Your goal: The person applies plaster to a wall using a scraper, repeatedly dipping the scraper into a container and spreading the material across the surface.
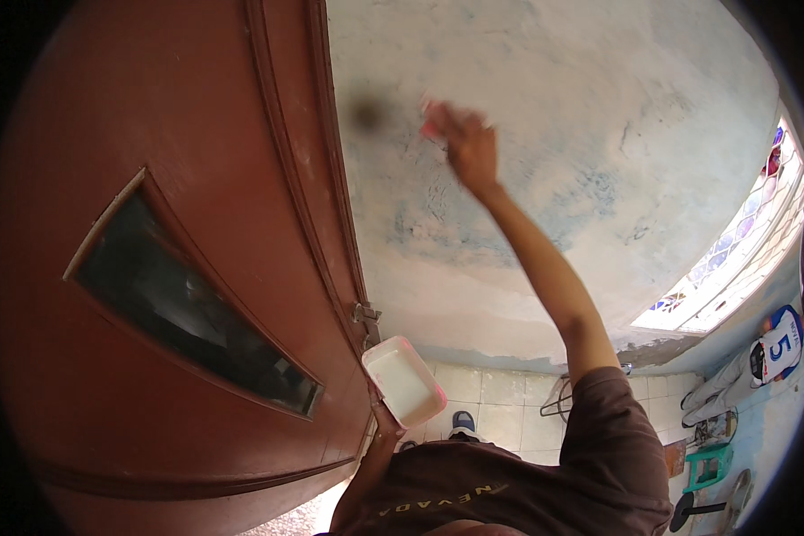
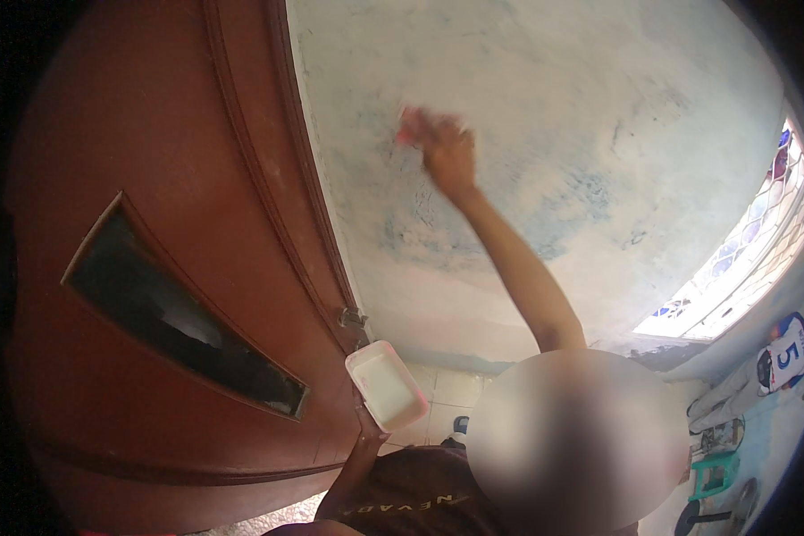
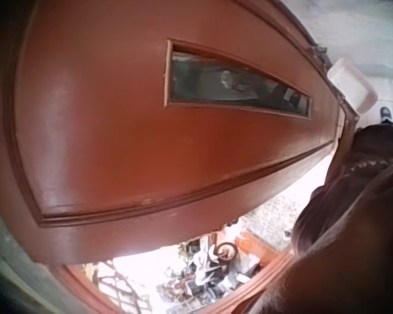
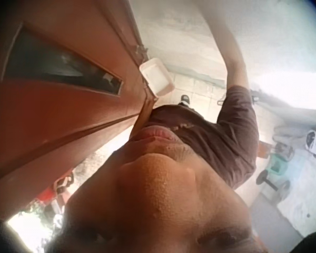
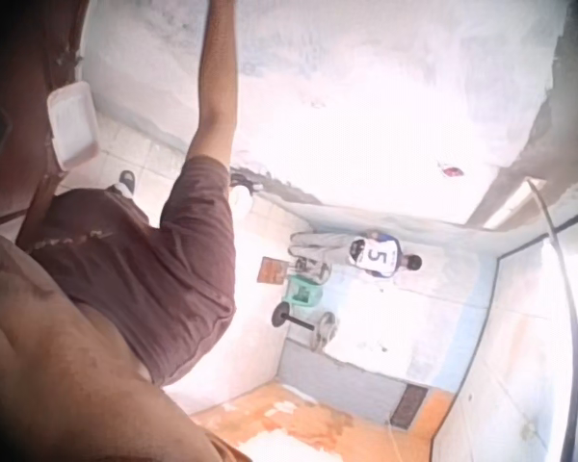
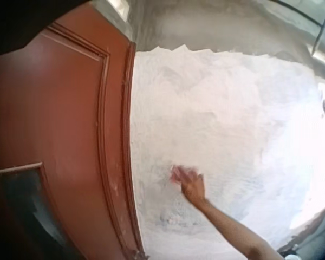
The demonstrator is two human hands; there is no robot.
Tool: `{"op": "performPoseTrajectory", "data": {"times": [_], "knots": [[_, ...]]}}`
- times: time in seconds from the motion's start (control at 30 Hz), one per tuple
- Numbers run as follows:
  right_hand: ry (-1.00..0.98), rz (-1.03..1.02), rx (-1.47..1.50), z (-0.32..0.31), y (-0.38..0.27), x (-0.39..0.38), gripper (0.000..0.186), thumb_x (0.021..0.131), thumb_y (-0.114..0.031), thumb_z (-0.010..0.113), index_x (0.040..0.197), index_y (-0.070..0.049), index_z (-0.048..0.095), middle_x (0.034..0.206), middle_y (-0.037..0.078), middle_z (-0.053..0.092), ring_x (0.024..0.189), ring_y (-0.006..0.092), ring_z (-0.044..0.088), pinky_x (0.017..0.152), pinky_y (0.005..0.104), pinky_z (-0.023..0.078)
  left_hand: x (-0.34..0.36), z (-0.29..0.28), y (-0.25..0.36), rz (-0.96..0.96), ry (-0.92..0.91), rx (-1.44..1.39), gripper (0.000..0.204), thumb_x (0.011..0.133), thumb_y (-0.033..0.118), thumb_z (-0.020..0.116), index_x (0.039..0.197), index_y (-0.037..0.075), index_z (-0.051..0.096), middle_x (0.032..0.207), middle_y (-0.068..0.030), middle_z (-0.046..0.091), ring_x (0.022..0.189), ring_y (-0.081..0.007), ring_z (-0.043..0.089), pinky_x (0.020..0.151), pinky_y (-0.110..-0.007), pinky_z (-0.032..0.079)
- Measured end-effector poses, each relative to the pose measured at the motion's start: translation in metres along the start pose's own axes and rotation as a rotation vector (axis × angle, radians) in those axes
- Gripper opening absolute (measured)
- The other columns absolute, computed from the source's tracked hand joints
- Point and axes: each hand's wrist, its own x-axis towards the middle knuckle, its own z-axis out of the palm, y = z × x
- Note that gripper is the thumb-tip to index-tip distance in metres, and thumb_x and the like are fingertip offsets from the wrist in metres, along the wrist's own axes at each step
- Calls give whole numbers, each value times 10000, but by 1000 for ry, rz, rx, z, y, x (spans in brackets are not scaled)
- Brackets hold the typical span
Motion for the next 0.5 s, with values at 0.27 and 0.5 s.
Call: {"op": "performPoseTrajectory", "data": {"times": [0.27,0.5], "knots": [[-230,-259,-328,27,58,-5,612,934,-158,585,1530,-229,464,1541,66,482,1337,311,496,1042,586,425,2,6,3,-73,-63,-78,644,1019,658,437,1463,197,515,1381,-45,625,1225,-265,632,1044,-504,524],[-883,-439,-64,26,-3,-140,648,925,-160,594,1551,-249,453,1534,16,504,1317,239,506,1033,555,393,2,11,1,-67,-4,-107,613,1017,646,442,1416,195,550,1340,-36,654,1171,-258,664,998,-495,559]]}}
